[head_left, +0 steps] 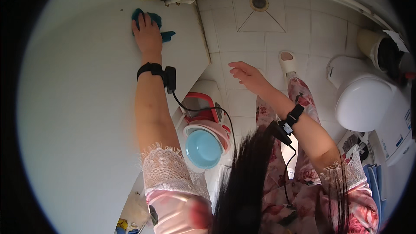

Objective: The person wipes the wall and floor pipes in a bathroom with a cloth, then washes the cloth in a sink and hangs it on a towel rack.

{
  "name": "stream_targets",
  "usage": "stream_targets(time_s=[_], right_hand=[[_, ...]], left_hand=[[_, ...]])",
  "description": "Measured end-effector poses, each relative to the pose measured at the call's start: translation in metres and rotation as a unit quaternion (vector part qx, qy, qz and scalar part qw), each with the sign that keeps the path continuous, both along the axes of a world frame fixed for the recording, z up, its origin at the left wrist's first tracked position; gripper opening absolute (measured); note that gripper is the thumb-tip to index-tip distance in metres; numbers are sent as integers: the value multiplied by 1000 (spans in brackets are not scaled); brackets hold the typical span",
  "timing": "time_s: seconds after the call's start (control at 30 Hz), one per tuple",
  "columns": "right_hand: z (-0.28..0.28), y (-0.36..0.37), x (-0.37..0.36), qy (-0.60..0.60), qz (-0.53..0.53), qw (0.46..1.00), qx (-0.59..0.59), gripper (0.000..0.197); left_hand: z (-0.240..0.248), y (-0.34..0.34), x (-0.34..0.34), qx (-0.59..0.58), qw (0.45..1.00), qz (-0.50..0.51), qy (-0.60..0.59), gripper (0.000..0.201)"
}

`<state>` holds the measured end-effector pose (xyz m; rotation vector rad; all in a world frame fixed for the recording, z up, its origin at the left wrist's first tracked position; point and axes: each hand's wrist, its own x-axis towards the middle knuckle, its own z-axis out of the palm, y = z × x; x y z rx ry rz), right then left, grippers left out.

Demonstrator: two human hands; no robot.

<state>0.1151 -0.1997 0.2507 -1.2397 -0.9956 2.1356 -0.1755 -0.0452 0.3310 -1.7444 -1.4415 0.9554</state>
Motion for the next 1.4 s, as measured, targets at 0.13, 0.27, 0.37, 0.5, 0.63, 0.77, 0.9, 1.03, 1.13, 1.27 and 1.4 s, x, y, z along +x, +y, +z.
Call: stream_targets(time_s=[0.13,0.27,0.37,0.5,0.63,0.77,0.9,1.03,1.13,1.27,1.4], right_hand=[[-43,-14,28,-52,-10,997,-51,31],[-64,-8,16,-60,-28,994,-92,30],[-86,-2,0,-49,-33,995,-84,29],[-108,21,-25,-38,-40,994,-93,28],[-168,46,-35,-48,-81,990,-103,28],[-217,56,-41,-80,-125,981,-124,28],[-247,39,-28,-92,-132,974,-160,27],[-251,28,-23,-116,-106,971,-180,25],[-251,31,-24,-89,-123,972,-177,23],[-252,52,-27,-90,-124,976,-152,24],[-274,66,-28,-113,-145,974,-133,25]], left_hand=[[-101,-105,-7,-166,977,48,-121,23],[-121,-149,-38,-200,959,39,-195,24],[-134,-115,-38,-153,966,-2,-208,22],[-172,-27,-43,-36,981,-55,-184,22],[-248,43,-36,0,984,-65,-165,19],[-335,41,-31,-74,988,-52,-127,20],[-401,-57,-11,-304,946,48,-103,24],[-408,-111,-16,-406,906,51,-112,24],[-401,-65,-17,-374,916,37,-143,21],[-375,50,-25,-181,973,-28,-143,43],[-379,68,-18,-84,982,-44,-162,18]])
